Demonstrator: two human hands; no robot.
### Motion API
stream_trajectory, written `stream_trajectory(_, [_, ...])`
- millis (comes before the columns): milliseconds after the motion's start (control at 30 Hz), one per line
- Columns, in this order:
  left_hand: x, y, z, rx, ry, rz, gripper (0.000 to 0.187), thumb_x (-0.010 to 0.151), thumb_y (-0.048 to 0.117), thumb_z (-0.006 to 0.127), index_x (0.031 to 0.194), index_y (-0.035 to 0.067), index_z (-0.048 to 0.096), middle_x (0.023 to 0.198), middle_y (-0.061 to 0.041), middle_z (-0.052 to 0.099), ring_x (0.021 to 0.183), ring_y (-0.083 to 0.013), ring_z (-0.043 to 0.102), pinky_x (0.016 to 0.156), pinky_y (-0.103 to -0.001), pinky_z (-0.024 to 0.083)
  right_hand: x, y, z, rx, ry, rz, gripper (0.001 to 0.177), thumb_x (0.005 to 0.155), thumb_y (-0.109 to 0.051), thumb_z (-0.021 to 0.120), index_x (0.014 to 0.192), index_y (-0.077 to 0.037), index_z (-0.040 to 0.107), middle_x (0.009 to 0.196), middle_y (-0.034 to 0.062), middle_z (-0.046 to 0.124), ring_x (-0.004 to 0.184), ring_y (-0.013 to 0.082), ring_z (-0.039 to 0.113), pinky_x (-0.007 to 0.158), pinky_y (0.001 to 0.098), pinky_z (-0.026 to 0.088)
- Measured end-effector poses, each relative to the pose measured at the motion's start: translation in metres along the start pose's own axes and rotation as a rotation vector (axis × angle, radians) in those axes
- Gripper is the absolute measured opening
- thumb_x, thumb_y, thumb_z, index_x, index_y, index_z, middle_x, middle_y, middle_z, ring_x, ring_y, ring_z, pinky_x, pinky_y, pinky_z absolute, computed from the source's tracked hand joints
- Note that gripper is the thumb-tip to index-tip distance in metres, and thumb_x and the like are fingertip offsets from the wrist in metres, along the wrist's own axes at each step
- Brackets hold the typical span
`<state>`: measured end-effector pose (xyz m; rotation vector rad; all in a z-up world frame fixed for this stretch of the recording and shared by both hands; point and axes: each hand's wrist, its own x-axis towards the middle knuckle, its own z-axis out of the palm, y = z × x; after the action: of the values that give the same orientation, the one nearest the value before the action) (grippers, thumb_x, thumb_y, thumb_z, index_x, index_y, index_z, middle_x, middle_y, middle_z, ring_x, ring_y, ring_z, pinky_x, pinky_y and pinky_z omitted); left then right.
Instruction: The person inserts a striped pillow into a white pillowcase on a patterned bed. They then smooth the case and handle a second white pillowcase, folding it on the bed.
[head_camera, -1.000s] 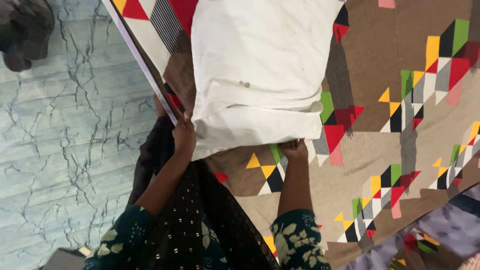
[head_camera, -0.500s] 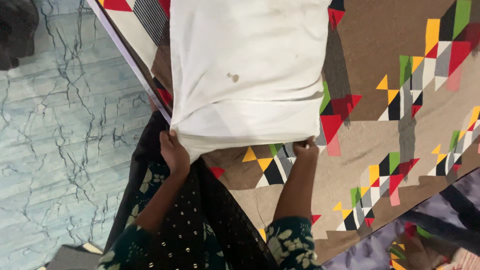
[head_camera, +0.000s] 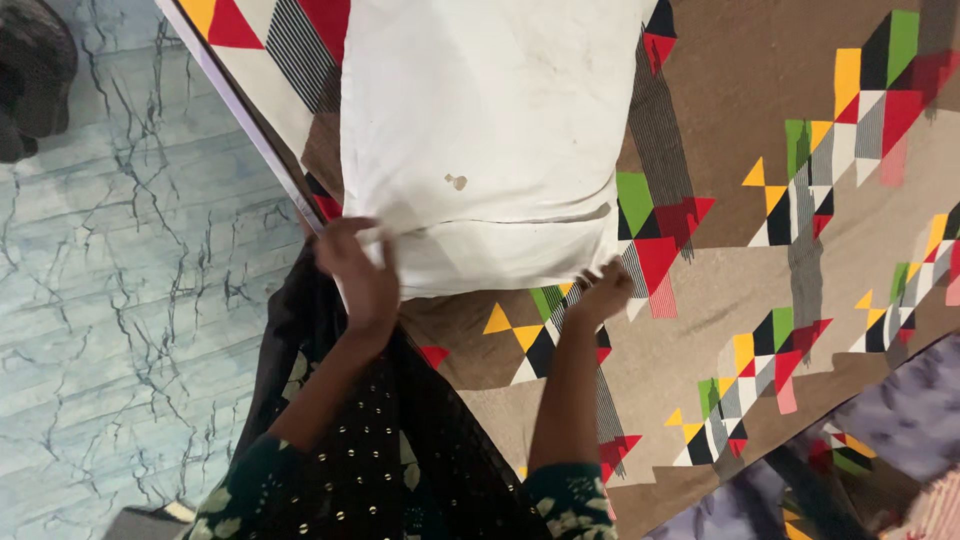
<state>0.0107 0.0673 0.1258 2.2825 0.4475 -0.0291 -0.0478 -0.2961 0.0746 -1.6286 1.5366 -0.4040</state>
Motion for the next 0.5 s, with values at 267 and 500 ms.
stream_trajectory(267, [0.027, 0.054, 0.075, 0.012, -0.459, 0.63, 0.037, 0.091, 0.023, 0.078, 0.124, 0.012, 0.065, 0.133, -0.006, 0.058, 0.131, -0.028, 0.049, 0.111, -0.051, 0.042, -0.065, -0.008, 0.064, -0.489, -0.122, -0.455, 0.041, 0.093, -0.017, 0.081, 0.12, 0.006, 0.06, 0.1, 0.0147, 0.07, 0.079, 0.0204, 0.068, 0.063, 0.0304, 0.055])
stream_trajectory(500, [0.047, 0.048, 0.114, 0.165, -0.527, 0.476, 0.052, 0.071, 0.033, 0.084, 0.118, 0.018, 0.068, 0.131, -0.004, 0.059, 0.126, -0.0306, 0.049, 0.102, -0.054, 0.04, -0.065, 0.0, 0.086, -0.279, -0.487, -0.496, 0.026, 0.096, -0.002, 0.067, 0.12, 0.005, 0.06, 0.1, 0.0143, 0.069, 0.082, 0.0171, 0.067, 0.069, 0.0302, 0.057])
